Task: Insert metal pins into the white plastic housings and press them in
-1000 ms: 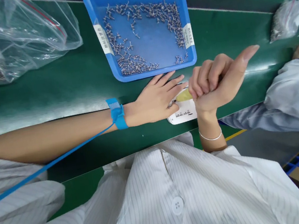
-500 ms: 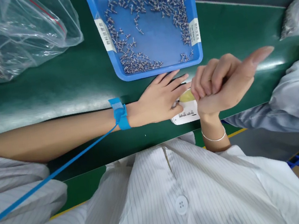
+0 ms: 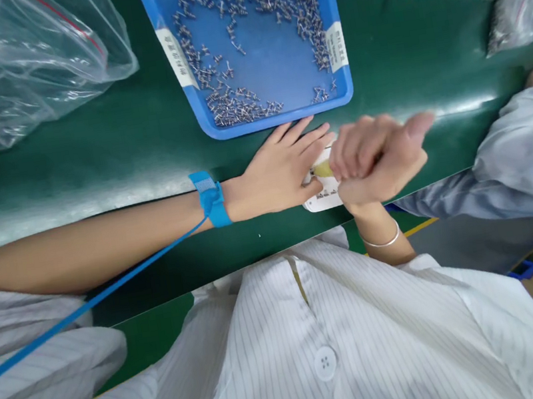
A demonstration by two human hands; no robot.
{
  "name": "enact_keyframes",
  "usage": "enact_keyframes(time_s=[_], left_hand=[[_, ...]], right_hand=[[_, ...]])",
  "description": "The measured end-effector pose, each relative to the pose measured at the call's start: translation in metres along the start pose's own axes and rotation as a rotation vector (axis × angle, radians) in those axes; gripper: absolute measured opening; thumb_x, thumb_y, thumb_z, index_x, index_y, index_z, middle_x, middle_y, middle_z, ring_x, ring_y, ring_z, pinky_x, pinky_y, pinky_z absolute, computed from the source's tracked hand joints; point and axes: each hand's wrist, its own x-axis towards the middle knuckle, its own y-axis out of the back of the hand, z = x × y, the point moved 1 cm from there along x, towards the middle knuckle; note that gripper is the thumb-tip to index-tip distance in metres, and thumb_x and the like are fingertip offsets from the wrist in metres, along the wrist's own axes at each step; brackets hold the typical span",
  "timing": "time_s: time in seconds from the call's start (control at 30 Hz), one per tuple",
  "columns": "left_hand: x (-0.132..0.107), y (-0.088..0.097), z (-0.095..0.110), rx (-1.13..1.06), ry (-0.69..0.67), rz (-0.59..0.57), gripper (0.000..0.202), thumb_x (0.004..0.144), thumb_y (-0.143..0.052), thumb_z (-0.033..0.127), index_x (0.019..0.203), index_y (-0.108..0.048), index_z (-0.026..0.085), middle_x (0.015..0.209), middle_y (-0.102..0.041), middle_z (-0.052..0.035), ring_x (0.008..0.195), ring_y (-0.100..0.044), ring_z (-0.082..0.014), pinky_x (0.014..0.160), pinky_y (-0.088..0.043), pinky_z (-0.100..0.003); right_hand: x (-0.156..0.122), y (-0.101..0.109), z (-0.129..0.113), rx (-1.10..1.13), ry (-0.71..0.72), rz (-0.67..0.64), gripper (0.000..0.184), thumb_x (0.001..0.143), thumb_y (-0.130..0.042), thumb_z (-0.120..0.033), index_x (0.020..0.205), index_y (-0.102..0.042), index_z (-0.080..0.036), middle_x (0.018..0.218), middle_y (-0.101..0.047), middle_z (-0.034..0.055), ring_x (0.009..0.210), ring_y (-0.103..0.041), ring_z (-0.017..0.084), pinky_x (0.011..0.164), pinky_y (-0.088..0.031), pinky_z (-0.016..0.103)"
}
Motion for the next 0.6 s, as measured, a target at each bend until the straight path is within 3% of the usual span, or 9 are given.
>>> enact_keyframes(time_s=[0.07,0.1,0.27,0.4,0.6], left_hand=[[0.0,0.0,0.0,-0.002,0.012,-0.014,0.068,0.09,-0.05,0.039,0.151,-0.034,0.012,0.16,-0.03,-0.0097,0.151,-0.019,-0.0342,0.122,-0.017,-0.05],[0.0,0.0,0.001,-0.005,0.015,-0.015,0.068,0.089,-0.05,0.037,0.151,-0.034,0.012,0.16,-0.03,-0.0093,0.151,-0.02,-0.0342,0.122,-0.018,-0.051],[-0.002,0.0,0.001,-0.014,-0.006,0.038,0.068,0.089,-0.049,0.034,0.151,-0.035,0.011,0.16,-0.032,-0.0105,0.15,-0.023,-0.0349,0.122,-0.019,-0.052],[-0.002,0.0,0.0,-0.014,-0.006,0.05,0.067,0.089,-0.049,0.032,0.151,-0.037,0.01,0.159,-0.034,-0.0112,0.149,-0.025,-0.0342,0.122,-0.02,-0.051],[-0.002,0.0,0.001,-0.011,-0.023,0.057,0.066,0.089,-0.049,0.031,0.151,-0.037,0.011,0.158,-0.034,-0.0118,0.149,-0.024,-0.034,0.121,-0.021,-0.051]], right_hand=[[-0.007,0.002,0.003,0.237,0.055,0.15,0.064,0.095,0.005,-0.063,0.045,-0.015,-0.029,0.039,-0.022,0.0007,0.037,-0.038,0.018,0.044,-0.043,0.038],[-0.01,0.003,0.004,0.278,0.081,0.165,0.065,0.095,0.002,-0.066,0.043,-0.013,-0.029,0.037,-0.018,-0.0002,0.035,-0.035,0.017,0.042,-0.041,0.037],[-0.024,0.01,0.009,0.055,0.079,0.141,0.071,0.085,0.016,-0.076,0.038,-0.007,-0.029,0.033,-0.006,-0.0026,0.028,-0.025,0.014,0.036,-0.036,0.034],[-0.031,0.013,0.018,0.07,0.124,0.185,0.07,0.087,0.02,-0.071,0.039,-0.008,-0.028,0.033,-0.005,-0.0028,0.028,-0.023,0.014,0.037,-0.036,0.034],[-0.04,0.01,0.048,-0.023,0.075,0.203,0.073,0.088,0.025,-0.063,0.04,-0.018,-0.028,0.037,-0.008,-0.0024,0.031,-0.029,0.017,0.042,-0.042,0.038]])
